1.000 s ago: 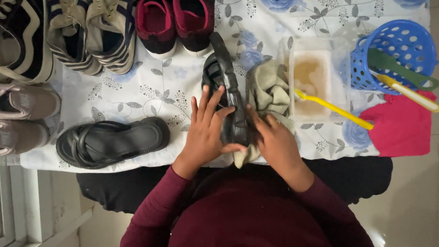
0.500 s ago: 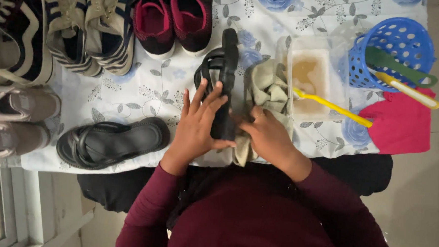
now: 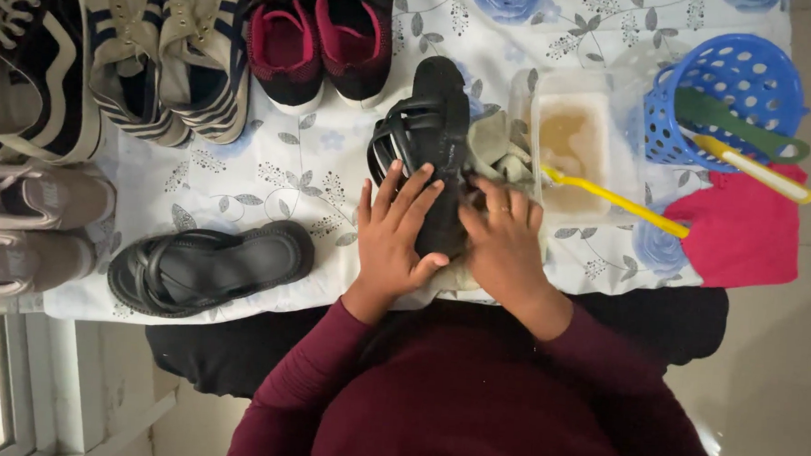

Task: The person scrubs a black sandal with a yellow brush, repeatedly dipping the brush into a container of liquid. They wipe the sandal with a cloth, then continue scrubbing different areas of the sandal and wiping it again.

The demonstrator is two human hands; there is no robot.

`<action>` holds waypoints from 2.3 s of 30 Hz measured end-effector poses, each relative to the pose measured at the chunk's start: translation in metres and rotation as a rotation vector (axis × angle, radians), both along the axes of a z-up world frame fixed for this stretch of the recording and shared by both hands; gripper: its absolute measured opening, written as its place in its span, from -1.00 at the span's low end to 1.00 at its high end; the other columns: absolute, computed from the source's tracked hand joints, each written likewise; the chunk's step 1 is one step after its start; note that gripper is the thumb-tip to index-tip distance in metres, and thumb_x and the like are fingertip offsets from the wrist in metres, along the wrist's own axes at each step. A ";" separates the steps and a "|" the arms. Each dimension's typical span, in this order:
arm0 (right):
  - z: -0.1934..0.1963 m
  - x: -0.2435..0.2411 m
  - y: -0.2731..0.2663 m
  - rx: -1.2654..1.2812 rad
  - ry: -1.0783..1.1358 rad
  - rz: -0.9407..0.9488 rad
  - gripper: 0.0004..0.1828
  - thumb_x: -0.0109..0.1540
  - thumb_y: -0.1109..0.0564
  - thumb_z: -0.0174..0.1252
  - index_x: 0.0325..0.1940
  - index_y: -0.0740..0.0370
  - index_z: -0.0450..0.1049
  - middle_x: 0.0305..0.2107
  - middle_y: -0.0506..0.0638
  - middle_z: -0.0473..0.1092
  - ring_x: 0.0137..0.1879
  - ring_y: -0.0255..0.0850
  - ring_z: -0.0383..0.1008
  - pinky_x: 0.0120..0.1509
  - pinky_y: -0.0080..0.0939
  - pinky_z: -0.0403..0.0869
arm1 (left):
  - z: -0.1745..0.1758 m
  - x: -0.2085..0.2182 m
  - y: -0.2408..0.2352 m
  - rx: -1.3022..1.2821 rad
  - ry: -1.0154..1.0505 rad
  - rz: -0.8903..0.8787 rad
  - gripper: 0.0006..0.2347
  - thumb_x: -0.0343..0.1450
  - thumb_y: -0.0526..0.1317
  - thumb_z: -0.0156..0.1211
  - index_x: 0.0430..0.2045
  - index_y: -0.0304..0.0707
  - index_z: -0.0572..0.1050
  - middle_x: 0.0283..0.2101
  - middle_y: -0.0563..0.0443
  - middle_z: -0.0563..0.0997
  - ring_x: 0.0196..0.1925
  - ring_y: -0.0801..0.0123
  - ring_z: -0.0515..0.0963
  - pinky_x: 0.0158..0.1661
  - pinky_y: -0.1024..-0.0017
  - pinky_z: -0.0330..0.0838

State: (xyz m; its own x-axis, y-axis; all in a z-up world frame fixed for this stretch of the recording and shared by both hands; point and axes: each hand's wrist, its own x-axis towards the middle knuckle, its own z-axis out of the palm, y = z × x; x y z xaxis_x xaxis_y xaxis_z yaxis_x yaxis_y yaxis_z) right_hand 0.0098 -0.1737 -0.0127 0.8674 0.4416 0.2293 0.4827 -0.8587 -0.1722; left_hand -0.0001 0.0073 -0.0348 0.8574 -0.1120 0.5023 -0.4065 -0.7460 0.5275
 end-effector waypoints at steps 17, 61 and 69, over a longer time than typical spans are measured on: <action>0.011 -0.013 -0.017 0.234 0.203 0.010 -0.34 0.29 0.10 0.05 0.52 0.01 0.22 0.11 -0.02 0.34 0.11 -0.02 0.28 0.17 0.14 0.02 | 0.013 -0.007 -0.019 -0.081 0.076 0.024 -0.21 0.42 0.45 -0.52 0.31 -0.10 0.34 0.43 -0.06 0.28 0.56 -0.16 -0.03 0.42 -0.12 -0.57; 0.048 -0.023 -0.127 0.151 0.222 -0.222 -0.34 0.18 0.45 -0.02 0.37 0.22 0.38 0.06 0.09 0.29 0.08 0.03 0.33 -0.04 -0.16 0.58 | 0.018 0.017 -0.074 0.535 -0.022 -0.282 -0.30 0.36 0.37 0.00 0.42 0.24 0.19 0.51 0.23 0.18 0.52 0.12 0.17 0.42 -0.20 -0.19; 0.046 -0.022 -0.129 0.319 0.259 -0.267 -0.40 0.24 0.43 -0.03 0.38 0.22 0.38 0.04 0.17 0.37 0.09 0.16 0.47 0.05 0.02 0.56 | 0.015 0.019 -0.073 0.538 -0.006 -0.280 -0.29 0.37 0.33 0.07 0.43 0.16 0.19 0.52 0.19 0.16 0.51 0.10 0.18 0.43 -0.17 -0.26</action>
State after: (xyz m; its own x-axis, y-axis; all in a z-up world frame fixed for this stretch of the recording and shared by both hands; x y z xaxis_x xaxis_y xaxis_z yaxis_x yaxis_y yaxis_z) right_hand -0.0121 -0.3025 0.0329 0.9872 0.1389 0.0789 0.1595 -0.8315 -0.5322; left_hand 0.0190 -0.0660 -0.0202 0.7560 -0.5728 0.3168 -0.6278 -0.7715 0.1032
